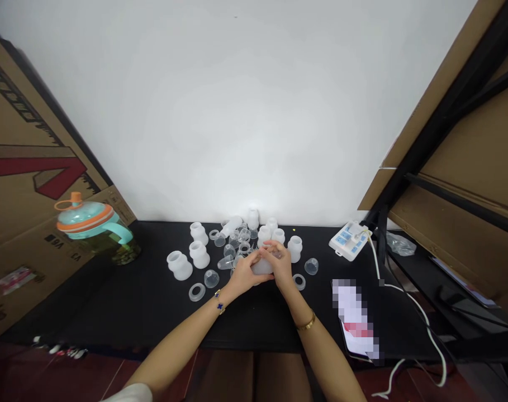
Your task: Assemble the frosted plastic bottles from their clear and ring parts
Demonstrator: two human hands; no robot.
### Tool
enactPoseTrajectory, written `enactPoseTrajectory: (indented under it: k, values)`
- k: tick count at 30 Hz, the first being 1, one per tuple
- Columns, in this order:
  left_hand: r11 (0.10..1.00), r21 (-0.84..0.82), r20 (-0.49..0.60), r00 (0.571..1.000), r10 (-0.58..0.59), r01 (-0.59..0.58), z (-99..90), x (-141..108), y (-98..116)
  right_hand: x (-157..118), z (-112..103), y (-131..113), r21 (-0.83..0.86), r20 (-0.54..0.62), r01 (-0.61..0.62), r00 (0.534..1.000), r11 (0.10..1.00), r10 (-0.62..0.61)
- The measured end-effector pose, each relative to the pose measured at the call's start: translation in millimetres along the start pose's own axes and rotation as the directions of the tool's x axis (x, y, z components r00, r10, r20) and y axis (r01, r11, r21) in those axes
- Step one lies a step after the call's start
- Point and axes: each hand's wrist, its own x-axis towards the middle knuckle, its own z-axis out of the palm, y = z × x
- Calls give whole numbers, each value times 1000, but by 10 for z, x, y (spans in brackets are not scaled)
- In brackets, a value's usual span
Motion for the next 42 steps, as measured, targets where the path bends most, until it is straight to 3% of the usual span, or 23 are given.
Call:
enactPoseTrajectory:
  k: [13,42]
  values:
    - [989,151,-19,1000,8,-5,34,-24,-4,-61,32,-51,-61,-89,22,996,998,-27]
    - [988,144,-51,998,-41,48,91,-72,11,-79,49,-110,-72,-112,-24,994,997,15]
